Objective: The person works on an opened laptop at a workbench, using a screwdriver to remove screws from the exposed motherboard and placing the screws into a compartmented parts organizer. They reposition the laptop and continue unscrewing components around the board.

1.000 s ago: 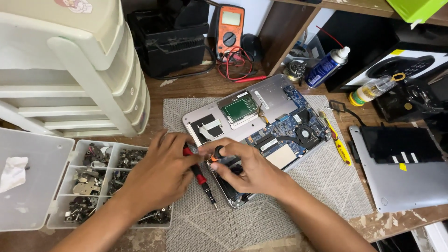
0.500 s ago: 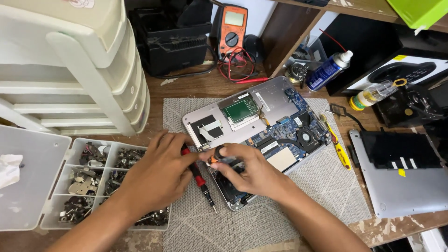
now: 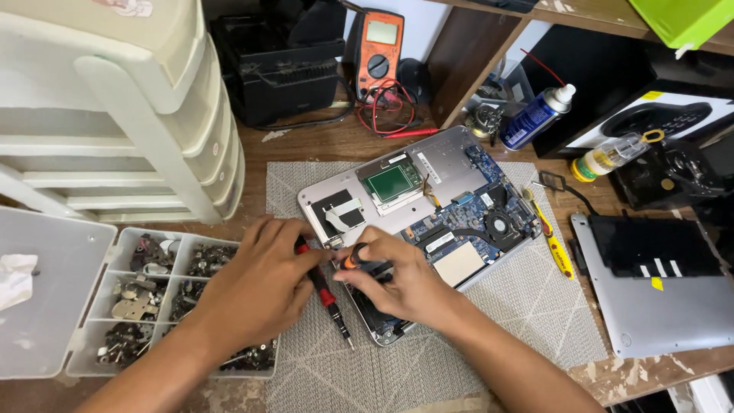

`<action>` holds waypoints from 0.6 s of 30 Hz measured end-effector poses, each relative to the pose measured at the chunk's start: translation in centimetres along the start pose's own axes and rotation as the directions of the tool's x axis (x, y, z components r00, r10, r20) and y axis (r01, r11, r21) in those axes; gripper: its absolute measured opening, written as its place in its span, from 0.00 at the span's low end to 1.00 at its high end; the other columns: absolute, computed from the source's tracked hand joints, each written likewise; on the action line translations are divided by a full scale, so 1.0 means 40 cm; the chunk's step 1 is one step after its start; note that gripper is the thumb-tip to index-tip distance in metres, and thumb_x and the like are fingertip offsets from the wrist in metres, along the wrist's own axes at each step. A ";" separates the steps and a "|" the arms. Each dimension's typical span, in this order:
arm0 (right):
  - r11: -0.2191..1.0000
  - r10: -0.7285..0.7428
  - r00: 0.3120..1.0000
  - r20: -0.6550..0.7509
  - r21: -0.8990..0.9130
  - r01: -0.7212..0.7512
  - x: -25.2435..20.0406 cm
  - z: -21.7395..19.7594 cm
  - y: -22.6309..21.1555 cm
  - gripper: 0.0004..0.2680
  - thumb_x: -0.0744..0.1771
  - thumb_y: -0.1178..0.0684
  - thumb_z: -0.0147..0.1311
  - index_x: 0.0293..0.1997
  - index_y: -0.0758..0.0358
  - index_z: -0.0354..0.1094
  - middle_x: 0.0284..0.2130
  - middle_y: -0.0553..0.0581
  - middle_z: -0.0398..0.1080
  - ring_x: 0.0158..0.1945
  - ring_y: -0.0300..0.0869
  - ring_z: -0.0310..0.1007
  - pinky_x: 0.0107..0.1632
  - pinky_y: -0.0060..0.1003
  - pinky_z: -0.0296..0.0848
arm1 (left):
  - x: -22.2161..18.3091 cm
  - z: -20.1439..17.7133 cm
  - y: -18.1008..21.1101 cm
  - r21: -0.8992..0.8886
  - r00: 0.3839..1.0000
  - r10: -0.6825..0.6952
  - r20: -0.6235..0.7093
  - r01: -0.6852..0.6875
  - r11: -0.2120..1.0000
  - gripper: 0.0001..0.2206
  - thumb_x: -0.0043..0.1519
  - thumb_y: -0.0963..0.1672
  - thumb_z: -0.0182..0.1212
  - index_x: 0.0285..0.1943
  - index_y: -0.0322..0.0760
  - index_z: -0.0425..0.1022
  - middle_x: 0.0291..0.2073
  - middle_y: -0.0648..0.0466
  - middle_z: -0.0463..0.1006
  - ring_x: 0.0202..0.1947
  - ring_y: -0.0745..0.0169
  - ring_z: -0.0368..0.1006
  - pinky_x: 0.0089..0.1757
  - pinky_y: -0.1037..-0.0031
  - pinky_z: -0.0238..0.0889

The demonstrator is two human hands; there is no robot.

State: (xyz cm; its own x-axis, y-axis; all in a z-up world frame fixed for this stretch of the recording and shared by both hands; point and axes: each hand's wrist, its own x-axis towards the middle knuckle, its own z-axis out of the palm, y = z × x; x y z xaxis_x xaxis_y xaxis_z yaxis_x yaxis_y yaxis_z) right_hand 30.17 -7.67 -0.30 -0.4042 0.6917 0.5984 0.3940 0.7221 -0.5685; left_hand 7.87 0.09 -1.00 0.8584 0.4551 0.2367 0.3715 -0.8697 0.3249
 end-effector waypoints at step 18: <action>0.995 0.024 0.999 -0.024 -0.100 -0.026 -0.009 0.014 0.051 0.22 0.69 0.56 0.64 0.59 0.52 0.43 0.25 0.48 0.56 0.23 0.35 0.52 0.26 0.29 0.54 | 0.002 -0.003 0.004 -0.032 0.997 -0.060 0.057 0.062 0.998 0.18 0.58 0.44 0.57 0.58 0.41 0.77 0.50 0.44 0.71 0.56 0.41 0.64 0.62 0.43 0.48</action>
State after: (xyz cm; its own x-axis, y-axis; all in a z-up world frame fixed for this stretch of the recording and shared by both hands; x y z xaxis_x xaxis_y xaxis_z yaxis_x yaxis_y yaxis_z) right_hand 30.66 -6.45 -1.97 -0.3752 0.7083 0.5979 0.4851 0.6997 -0.5245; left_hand 7.94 -0.01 -0.80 0.8533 0.4946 0.1647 0.4122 -0.8336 0.3677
